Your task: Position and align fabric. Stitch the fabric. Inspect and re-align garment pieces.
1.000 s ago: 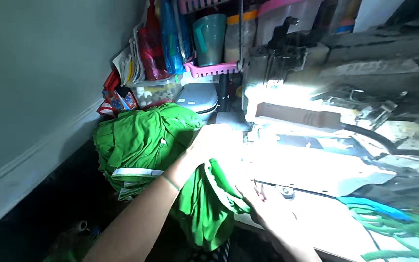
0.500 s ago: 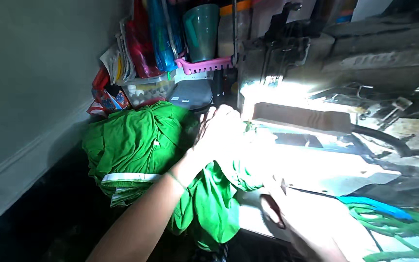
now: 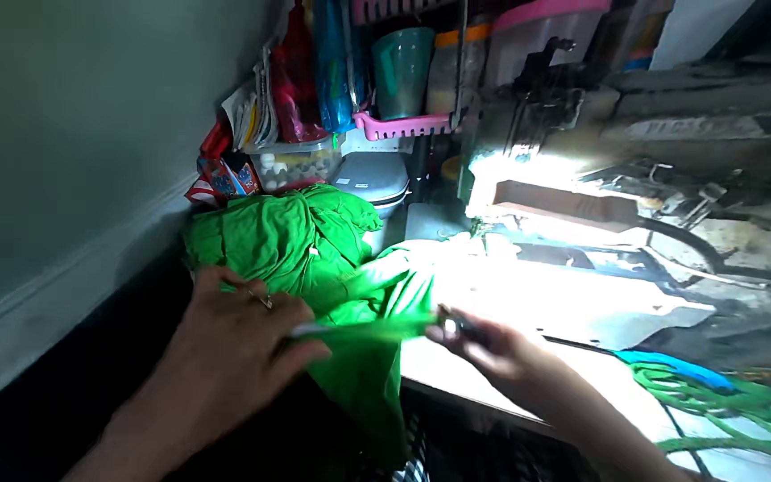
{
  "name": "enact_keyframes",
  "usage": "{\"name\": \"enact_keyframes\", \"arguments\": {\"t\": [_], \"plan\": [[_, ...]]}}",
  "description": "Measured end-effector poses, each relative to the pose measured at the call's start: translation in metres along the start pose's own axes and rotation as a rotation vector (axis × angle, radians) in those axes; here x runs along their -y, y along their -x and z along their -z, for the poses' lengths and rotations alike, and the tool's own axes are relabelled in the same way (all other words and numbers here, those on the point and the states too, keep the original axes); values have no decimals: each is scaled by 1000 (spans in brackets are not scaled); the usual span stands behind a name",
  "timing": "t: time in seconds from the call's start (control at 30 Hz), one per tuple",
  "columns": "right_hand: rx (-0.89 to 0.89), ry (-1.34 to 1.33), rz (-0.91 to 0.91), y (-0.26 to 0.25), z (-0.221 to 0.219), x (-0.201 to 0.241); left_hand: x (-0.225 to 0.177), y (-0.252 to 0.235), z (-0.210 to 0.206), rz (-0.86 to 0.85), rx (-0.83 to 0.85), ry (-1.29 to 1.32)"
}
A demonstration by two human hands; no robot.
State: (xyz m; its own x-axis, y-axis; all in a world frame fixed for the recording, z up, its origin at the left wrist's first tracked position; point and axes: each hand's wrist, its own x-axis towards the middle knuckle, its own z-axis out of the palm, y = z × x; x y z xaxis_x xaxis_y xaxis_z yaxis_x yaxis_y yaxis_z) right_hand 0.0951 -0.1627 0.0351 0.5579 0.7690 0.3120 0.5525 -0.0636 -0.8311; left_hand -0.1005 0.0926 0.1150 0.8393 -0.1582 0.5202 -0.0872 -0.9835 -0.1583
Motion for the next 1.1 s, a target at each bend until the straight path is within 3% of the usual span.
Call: {"name": "enact_keyframes", "arguments": {"t": [0.1,0.2,0.27,0.37,0.57,0.73,0.9,1.0,1.07,1.1], "plan": [[113,-17,145,50,-14,39,-58,-2,-44,-50,66,201],[31,-25,92,83,-20,58,-107,-28,-104,-151,-74,353],[-70,-58,50,99,-20,48,-103,-49,-142,-150,-205,309],[-171,-90,6,119,-31,13,-74,-63,-171,-181,-211,167],[-338,74,-54,107,-32,-31,-49,-82,-163,-204,-231,86],[-473,-12,-124,71,-32,-58,-39,-114,-154,-139,-156,96],[-475,57,-302,34,-18,-75,-30,-148,-144,-28,176,122],[-456,-62,-307,12,-6,-80,-21,-165,-146,73,335,149],[-460,-164,-241,-1,1,-81,-5,-169,-141,29,418,89],[-455,-176,-215,-6,5,-81,13,-165,-146,-71,331,24]]}}
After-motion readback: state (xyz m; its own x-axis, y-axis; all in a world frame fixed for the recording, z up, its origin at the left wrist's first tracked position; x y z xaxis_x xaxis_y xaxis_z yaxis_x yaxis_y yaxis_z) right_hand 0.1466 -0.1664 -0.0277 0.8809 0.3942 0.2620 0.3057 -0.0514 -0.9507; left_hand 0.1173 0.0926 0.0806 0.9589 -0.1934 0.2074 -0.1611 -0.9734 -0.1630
